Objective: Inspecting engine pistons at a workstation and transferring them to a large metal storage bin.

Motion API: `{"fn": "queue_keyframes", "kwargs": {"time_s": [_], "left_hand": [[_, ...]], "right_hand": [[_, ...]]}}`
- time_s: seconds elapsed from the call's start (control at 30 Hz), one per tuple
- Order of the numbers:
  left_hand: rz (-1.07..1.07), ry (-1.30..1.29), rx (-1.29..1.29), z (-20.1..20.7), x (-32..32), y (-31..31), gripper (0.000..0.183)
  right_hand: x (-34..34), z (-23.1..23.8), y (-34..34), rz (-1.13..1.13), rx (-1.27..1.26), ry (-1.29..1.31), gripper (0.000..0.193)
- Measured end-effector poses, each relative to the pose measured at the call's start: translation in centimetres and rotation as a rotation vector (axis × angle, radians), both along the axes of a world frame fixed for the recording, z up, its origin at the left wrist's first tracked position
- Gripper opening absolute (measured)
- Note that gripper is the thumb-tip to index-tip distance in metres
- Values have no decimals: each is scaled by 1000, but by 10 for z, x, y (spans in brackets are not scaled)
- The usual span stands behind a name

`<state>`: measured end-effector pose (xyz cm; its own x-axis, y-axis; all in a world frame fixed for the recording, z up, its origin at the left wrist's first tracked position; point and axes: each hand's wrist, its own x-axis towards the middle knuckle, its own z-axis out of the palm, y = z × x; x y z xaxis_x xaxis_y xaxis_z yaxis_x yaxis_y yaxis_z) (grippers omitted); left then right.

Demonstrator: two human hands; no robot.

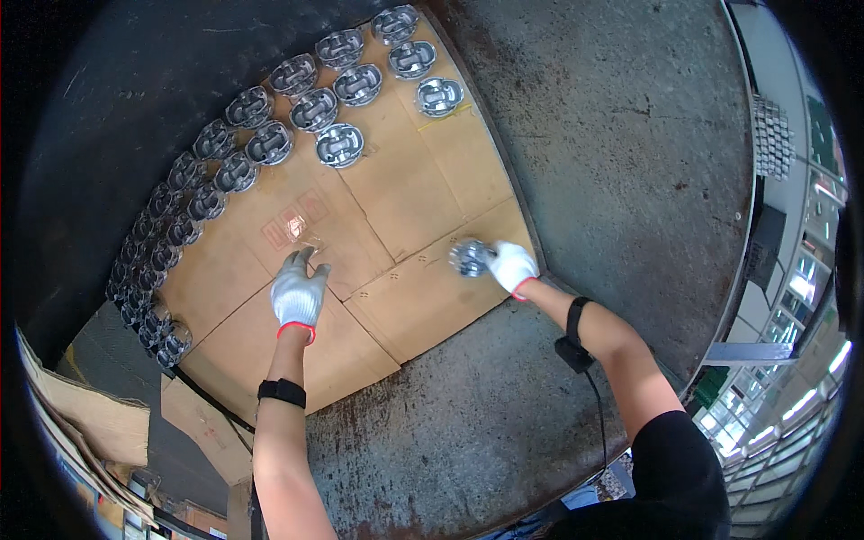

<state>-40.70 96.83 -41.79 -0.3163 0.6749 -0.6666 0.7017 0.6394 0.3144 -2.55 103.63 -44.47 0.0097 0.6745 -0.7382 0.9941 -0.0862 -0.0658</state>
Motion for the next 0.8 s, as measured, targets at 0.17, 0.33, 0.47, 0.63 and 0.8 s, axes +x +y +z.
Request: {"fn": "queue_keyframes", "kwargs": {"time_s": [0.17, 0.33, 0.47, 0.63, 0.8], "left_hand": [[-150, 71, 28, 8, 22, 18, 59], [-289, 120, 69, 22, 25, 30, 63], [-405, 119, 131, 25, 33, 39, 65], [-537, 141, 139, 22, 39, 42, 65], [-680, 195, 312, 10, 45, 106, 65]], "right_hand": [[-126, 3, 56, 115, -69, 187, 33], [-199, -3, 48, -97, -137, 337, 32], [-180, -40, 24, -332, -95, 622, 35], [-137, -7, 63, 319, 136, 341, 40], [-113, 0, 131, 515, 504, 159, 49]]}}
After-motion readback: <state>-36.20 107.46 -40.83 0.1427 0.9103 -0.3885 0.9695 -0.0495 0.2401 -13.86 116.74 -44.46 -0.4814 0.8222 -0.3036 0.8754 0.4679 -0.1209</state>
